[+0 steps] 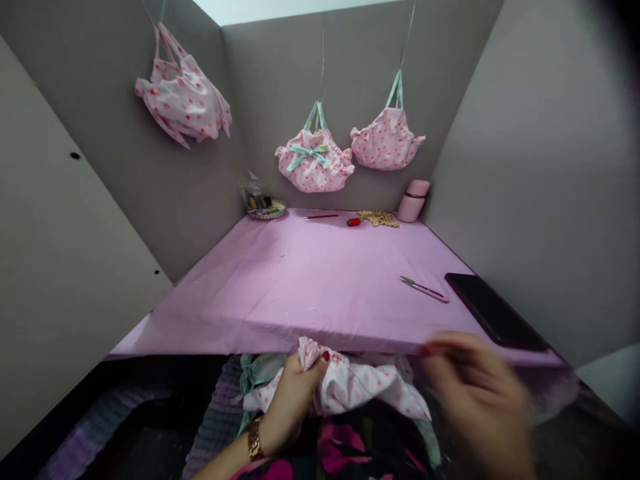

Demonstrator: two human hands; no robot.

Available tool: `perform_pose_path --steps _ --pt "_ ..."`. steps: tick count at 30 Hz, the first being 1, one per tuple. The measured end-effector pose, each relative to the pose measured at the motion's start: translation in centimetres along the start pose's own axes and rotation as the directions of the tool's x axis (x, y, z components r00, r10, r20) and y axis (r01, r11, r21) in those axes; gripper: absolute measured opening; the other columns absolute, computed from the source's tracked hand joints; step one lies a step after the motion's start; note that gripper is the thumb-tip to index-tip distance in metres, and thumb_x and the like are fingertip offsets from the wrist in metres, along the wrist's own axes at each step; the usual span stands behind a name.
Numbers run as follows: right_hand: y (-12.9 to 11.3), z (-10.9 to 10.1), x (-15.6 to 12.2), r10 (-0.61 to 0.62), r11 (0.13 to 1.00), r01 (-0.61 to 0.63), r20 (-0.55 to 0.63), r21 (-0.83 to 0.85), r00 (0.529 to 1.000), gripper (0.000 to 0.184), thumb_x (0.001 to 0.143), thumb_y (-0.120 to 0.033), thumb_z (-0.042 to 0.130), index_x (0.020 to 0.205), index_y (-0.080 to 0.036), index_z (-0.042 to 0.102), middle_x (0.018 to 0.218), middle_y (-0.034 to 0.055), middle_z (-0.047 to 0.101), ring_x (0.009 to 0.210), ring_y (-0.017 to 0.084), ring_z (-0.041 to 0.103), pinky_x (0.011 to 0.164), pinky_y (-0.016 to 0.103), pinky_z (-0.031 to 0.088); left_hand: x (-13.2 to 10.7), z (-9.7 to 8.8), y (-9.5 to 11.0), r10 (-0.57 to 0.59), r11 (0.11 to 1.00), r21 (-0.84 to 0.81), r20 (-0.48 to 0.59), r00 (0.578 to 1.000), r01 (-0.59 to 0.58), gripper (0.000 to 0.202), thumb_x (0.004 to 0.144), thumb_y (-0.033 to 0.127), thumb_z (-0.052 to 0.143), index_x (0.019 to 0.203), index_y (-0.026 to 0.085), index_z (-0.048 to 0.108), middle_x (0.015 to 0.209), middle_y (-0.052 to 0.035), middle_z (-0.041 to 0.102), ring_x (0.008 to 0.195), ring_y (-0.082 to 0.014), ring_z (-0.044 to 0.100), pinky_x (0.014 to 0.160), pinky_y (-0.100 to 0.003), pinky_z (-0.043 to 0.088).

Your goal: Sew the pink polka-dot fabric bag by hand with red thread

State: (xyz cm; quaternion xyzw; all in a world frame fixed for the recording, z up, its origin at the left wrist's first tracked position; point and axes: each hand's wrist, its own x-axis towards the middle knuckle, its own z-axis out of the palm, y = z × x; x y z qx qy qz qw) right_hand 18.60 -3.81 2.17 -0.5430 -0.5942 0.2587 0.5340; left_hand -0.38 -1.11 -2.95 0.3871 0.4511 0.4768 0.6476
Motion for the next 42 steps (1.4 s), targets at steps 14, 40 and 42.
perform_pose_path --steps 14,40,42 --pt "0.5 4.0 0.0 0.023 0.998 -0.051 0.573 0.032 0.819 0.025 0.081 -0.03 0.049 0.064 -0.014 0.058 0.057 -0.0005 0.05 0.054 0.011 0.045 0.051 0.02 0.033 0.1 -0.1 0.4 -0.02 1.0 0.009 -0.012 1.0 0.02 0.02 0.067 0.033 0.059 0.069 0.014 0.054 0.064 0.0012 0.052 0.058 -0.0112 0.045 0.056 -0.022 0.035" --pt "3.2 4.7 1.1 0.17 0.975 -0.218 0.469 0.049 0.867 0.024 0.08 -0.033 0.048 0.068 -0.012 0.053 0.059 -0.0013 0.045 0.053 0.01 0.038 0.048 0.018 0.03 0.2 0.0 0.5 -0.056 0.998 0.0 0.128 0.99 0.056 0.021 0.065 0.029 0.064 0.07 0.01 0.056 0.065 -0.0021 0.055 0.059 -0.0106 0.047 0.056 -0.023 0.036" --pt "3.1 4.6 1.0 0.164 0.977 -0.208 0.47 0.042 0.867 0.024 0.08 -0.032 0.048 0.068 -0.012 0.054 0.059 -0.0011 0.045 0.053 0.01 0.039 0.049 0.019 0.03 0.2 0.0 0.6 -0.046 0.999 0.014 0.083 0.996 0.045 0.02 0.063 0.027 0.066 0.065 0.012 0.052 0.06 0.0011 0.051 0.055 -0.0088 0.044 0.053 -0.021 0.034"
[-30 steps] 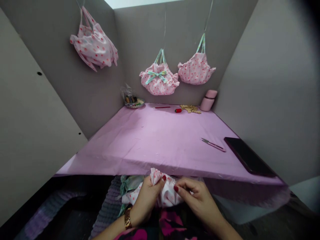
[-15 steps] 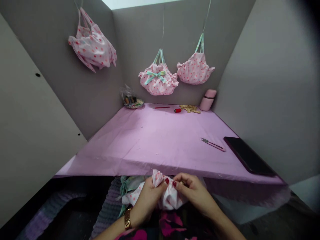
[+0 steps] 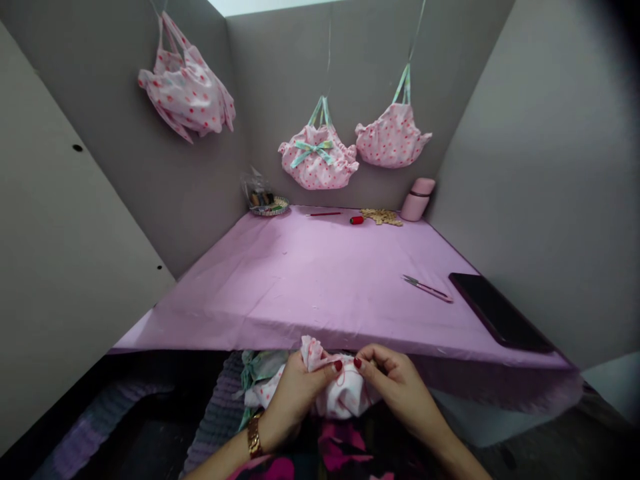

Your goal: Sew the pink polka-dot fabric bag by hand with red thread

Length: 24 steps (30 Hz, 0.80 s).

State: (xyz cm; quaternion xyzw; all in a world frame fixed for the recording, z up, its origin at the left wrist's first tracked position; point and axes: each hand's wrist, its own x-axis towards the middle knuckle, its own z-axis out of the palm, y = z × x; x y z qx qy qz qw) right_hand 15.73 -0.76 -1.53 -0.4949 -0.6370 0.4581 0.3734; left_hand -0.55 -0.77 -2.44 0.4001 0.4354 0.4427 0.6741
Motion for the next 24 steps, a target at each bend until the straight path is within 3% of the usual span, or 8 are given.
perform_pose_path --steps 4,10,15,24 --pt "-0.12 -0.05 -0.21 0.007 1.0 -0.007 -0.007 0.001 1.0 0.023 0.08 -0.031 0.047 0.069 -0.013 0.054 0.059 -0.001 0.046 0.053 0.01 0.039 0.049 0.019 0.031 -0.06 -0.04 0.0 0.001 1.0 -0.01 0.002 1.0 -0.001 0.02 0.063 0.027 0.065 0.064 0.013 0.051 0.058 0.0028 0.049 0.054 -0.008 0.042 0.053 -0.02 0.033" --pt "-0.05 -0.02 -0.09 0.02 1.0 -0.02 0.002 -0.022 1.0 0.024 0.08 -0.032 0.047 0.068 -0.013 0.054 0.057 -0.0015 0.045 0.051 0.009 0.038 0.046 0.018 0.029 -0.2 -0.32 -0.29 -0.007 1.0 0.011 0.059 0.998 0.006 0.022 0.069 0.031 0.059 0.072 0.01 0.059 0.066 -0.0037 0.056 0.061 -0.0121 0.048 0.057 -0.023 0.036" --pt "0.13 0.07 0.27 -0.024 0.997 0.023 -0.009 -0.072 1.0 0.023 0.08 -0.03 0.047 0.068 -0.013 0.055 0.057 -0.0013 0.047 0.052 0.01 0.04 0.048 0.019 0.03 -0.04 -0.52 -0.53 -0.02 0.999 0.027 0.033 0.999 0.019 0.022 0.069 0.03 0.06 0.072 0.009 0.06 0.068 -0.0051 0.058 0.061 -0.0125 0.049 0.058 -0.024 0.037" --pt "0.17 0.06 -0.1 -0.089 0.977 0.084 -0.018 -0.194 0.996 0.021 0.084 -0.029 0.042 0.075 -0.015 0.054 0.063 -0.0003 0.051 0.057 0.012 0.045 0.051 0.02 0.033 -0.11 -0.53 -0.24 -0.019 1.0 -0.003 0.082 0.996 0.019 0.024 0.068 0.033 0.06 0.073 0.01 0.061 0.066 -0.004 0.058 0.063 -0.0138 0.051 0.06 -0.025 0.038"
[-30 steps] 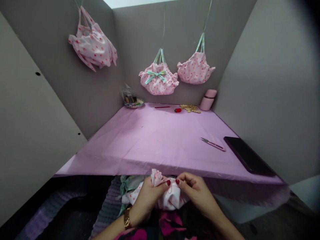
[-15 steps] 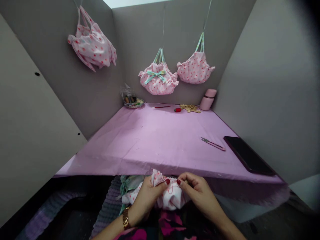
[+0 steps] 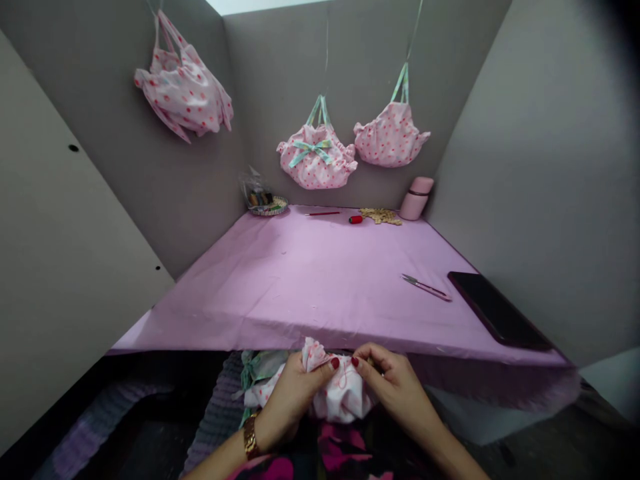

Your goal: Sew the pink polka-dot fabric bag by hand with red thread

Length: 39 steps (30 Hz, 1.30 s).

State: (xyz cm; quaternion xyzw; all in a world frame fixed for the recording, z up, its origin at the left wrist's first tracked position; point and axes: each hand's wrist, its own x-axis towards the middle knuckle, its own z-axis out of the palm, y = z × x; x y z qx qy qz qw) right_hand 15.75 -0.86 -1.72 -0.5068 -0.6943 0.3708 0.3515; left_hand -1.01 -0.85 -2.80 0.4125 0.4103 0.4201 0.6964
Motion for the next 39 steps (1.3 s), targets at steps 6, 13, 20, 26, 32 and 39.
perform_pose_path --steps 6,13,20,26,32,39 --pt "-1.5 -0.7 -0.5 -0.1 0.988 0.095 -0.03 -0.12 0.995 0.019 0.087 -0.025 0.035 0.078 -0.017 0.049 0.068 0.0007 0.052 0.063 0.014 0.048 0.058 0.022 0.035 -0.2 0.2 0.3 -0.002 1.0 0.026 -0.04 0.999 0.003 0.029 0.065 0.038 0.061 0.073 0.01 0.062 0.065 -0.0038 0.059 0.064 -0.0153 0.052 0.061 -0.025 0.039" --pt "-2.1 -0.5 -0.8 -0.132 0.987 0.139 0.083 -0.083 0.988 0.022 0.085 -0.019 0.039 0.09 -0.022 0.06 0.08 0.002 0.062 0.072 0.016 0.056 0.065 0.023 0.041 -0.2 0.3 0.3 0.02 0.999 0.028 0.0 1.0 -0.02 0.026 0.068 0.036 0.059 0.073 0.011 0.061 0.064 -0.003 0.058 0.062 -0.0133 0.05 0.061 -0.025 0.038" --pt "-2.2 -0.6 -0.7 -0.119 0.991 0.122 0.061 -0.057 0.991 0.026 0.082 -0.015 0.044 0.096 -0.024 0.063 0.089 0.0017 0.065 0.079 0.016 0.059 0.07 0.022 0.043 -0.2 0.3 0.2 0.013 0.999 0.043 -0.006 1.0 -0.013 0.025 0.069 0.035 0.059 0.074 0.01 0.06 0.067 -0.0038 0.058 0.062 -0.0132 0.05 0.061 -0.025 0.038" --pt "-2.0 -0.5 -0.7 -0.106 0.992 0.11 0.061 -0.062 0.992 0.025 0.082 -0.016 0.043 0.094 -0.023 0.064 0.086 0.0028 0.065 0.077 0.018 0.059 0.069 0.024 0.044 -0.1 0.3 0.2 0.032 0.999 0.038 -0.002 0.999 -0.032 0.024 0.069 0.034 0.059 0.073 0.01 0.06 0.065 -0.0034 0.057 0.062 -0.0132 0.05 0.061 -0.025 0.038" --pt "-1.7 -0.4 -0.7 -0.017 0.995 0.022 0.062 -0.092 0.998 0.025 0.082 -0.023 0.045 0.104 -0.019 0.056 0.059 -0.0006 0.06 0.052 0.014 0.053 0.049 0.021 0.04 -0.1 0.2 0.2 0.037 0.996 0.081 -0.009 0.999 -0.036 0.026 0.068 0.036 0.06 0.071 0.01 0.06 0.063 -0.0027 0.056 0.057 -0.0116 0.047 0.057 -0.023 0.036" --pt "-2.2 -0.5 -0.6 -0.042 0.999 0.041 0.121 0.011 0.992 0.022 0.081 -0.017 0.044 0.091 -0.019 0.063 0.077 0.0022 0.064 0.067 0.016 0.058 0.061 0.023 0.043 0.0 0.0 0.1 0.072 0.987 0.144 0.009 0.997 -0.073 0.025 0.07 0.036 0.058 0.071 0.011 0.062 0.063 -0.0026 0.056 0.058 -0.012 0.048 0.056 -0.023 0.036"
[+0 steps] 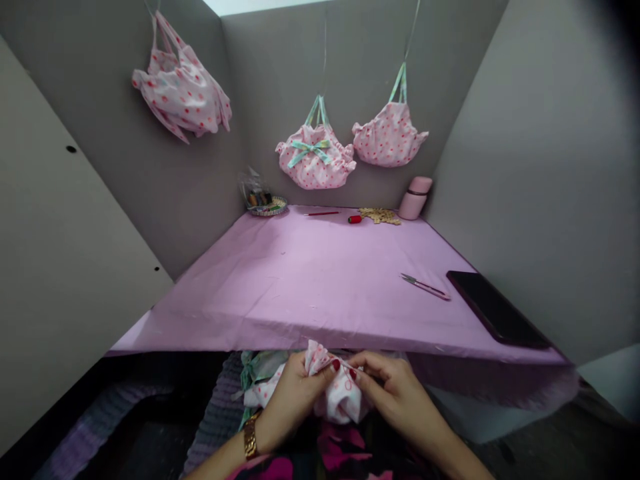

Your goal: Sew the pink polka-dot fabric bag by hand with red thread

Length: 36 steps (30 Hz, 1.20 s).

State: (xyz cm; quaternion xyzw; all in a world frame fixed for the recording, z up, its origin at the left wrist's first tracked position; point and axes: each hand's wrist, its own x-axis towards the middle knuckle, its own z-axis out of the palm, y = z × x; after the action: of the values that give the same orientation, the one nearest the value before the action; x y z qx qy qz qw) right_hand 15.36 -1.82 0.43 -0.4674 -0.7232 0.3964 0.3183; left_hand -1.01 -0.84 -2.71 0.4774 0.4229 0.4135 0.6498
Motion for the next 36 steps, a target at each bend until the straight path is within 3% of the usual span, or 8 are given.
perform_pose_path --steps 16,27,36 --pt "0.1 0.0 0.0 0.014 1.0 -0.014 -0.009 0.011 1.0 0.024 0.081 -0.016 0.043 0.091 -0.02 0.065 0.082 0.0026 0.066 0.072 0.018 0.059 0.065 0.024 0.043 0.1 0.0 -0.3 -0.017 1.0 0.024 -0.077 0.997 0.019 0.021 0.066 0.033 0.06 0.066 0.013 0.055 0.059 0.001 0.051 0.055 -0.011 0.045 0.053 -0.022 0.034" --pt "0.4 0.6 -0.1 0.026 0.995 -0.032 -0.064 -0.092 0.998 0.017 0.081 -0.019 0.045 0.078 -0.017 0.061 0.064 0.0003 0.061 0.057 0.015 0.054 0.053 0.021 0.038 0.1 -0.2 -0.5 0.007 0.998 0.057 -0.045 0.999 -0.005 0.02 0.068 0.032 0.059 0.07 0.013 0.057 0.061 0.0002 0.052 0.057 -0.0116 0.045 0.055 -0.022 0.035" --pt "1.2 0.2 0.3 0.106 0.97 -0.107 0.018 0.216 0.994 0.016 0.078 -0.024 0.05 0.076 -0.013 0.061 0.068 0.0028 0.061 0.061 0.015 0.053 0.055 0.021 0.038 0.1 0.2 0.1 -0.041 0.999 -0.015 0.002 0.999 0.041 0.02 0.069 0.032 0.058 0.071 0.012 0.058 0.062 -0.0004 0.053 0.057 -0.011 0.045 0.055 -0.022 0.034"
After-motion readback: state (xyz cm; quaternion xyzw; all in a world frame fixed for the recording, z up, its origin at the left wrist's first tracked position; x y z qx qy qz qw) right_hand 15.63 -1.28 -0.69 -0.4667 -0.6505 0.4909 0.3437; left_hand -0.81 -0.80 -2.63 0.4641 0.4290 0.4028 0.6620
